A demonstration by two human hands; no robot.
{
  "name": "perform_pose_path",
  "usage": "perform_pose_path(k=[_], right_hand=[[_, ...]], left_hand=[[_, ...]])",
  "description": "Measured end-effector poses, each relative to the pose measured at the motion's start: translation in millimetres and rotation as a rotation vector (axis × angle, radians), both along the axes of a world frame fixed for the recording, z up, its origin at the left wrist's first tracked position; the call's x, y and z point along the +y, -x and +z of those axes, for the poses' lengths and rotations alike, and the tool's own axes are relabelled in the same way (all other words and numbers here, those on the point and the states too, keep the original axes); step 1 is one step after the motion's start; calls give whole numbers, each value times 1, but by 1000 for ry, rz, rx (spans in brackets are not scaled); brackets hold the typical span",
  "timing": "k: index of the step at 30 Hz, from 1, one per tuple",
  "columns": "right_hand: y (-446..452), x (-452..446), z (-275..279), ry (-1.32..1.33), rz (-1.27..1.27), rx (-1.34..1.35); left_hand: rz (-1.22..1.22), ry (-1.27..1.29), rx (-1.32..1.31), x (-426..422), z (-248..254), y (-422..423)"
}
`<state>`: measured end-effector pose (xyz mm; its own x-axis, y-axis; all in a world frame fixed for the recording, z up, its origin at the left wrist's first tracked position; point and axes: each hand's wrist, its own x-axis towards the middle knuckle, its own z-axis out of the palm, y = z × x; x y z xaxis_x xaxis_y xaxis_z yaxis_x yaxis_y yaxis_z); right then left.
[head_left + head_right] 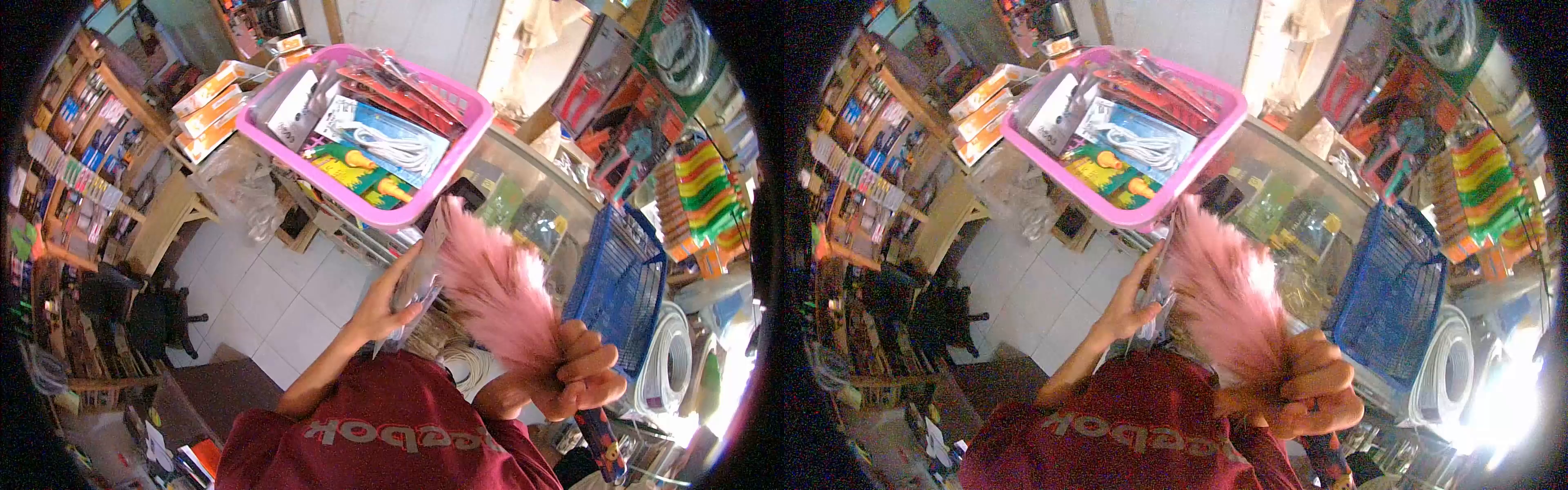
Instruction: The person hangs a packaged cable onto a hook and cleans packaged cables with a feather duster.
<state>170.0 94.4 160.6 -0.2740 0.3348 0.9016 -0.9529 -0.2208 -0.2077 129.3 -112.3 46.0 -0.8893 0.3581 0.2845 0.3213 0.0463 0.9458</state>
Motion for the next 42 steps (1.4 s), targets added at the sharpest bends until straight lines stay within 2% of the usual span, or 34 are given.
perform_pose_path(k=[3,4,8,11,12,14,18,21,23,25,27,30,32,34,37,40,42], right_hand=[[7,-5,10,35,-268,-156],[2,11,5,-78,-215,-200],[0,17,10,134,-272,-158],[-10,35,0,76,-296,-236],[-10,45,-1,-129,-349,-241],[-8,40,-15,-161,-375,-214],[-3,38,-17,-51,77,-159],[16,38,-7,-102,196,-111],[20,11,-12,-76,-249,-134],[24,-9,2,-342,-84,-64],[37,-9,1,-319,641,4],[31,-44,-6,-15,231,-188],[34,-64,0,-250,77,-119],[35,-73,2,-380,481,-64],[22,-102,-23,58,-196,-237],[23,-89,-8,-493,228,-123],[13,-97,-16,-329,289,-190]], left_hand=[[-57,-72,-45,11,-7,0],[-78,-95,-70,14,-9,0],[-118,-95,-83,21,-9,-1],[-130,-85,-83,18,-11,-5],[-135,-85,-111,16,-9,-8],[-144,-93,-163,13,-2,-14],[-182,-72,-231,0,-5,-20],[-154,-103,-265,-14,-12,-26],[-177,-100,-257,-28,-13,-26],[-172,-101,-281,-38,-12,-30],[-159,-76,-275,-48,-7,-32],[-118,-80,-289,-70,-16,-39],[-83,-130,-320,-83,-19,-48],[-42,-133,-344,-91,-25,-57],[-17,-124,-333,-102,-28,-68],[-26,-108,-378,-114,-32,-76],[-16,-116,-358,-120,-37,-78]])
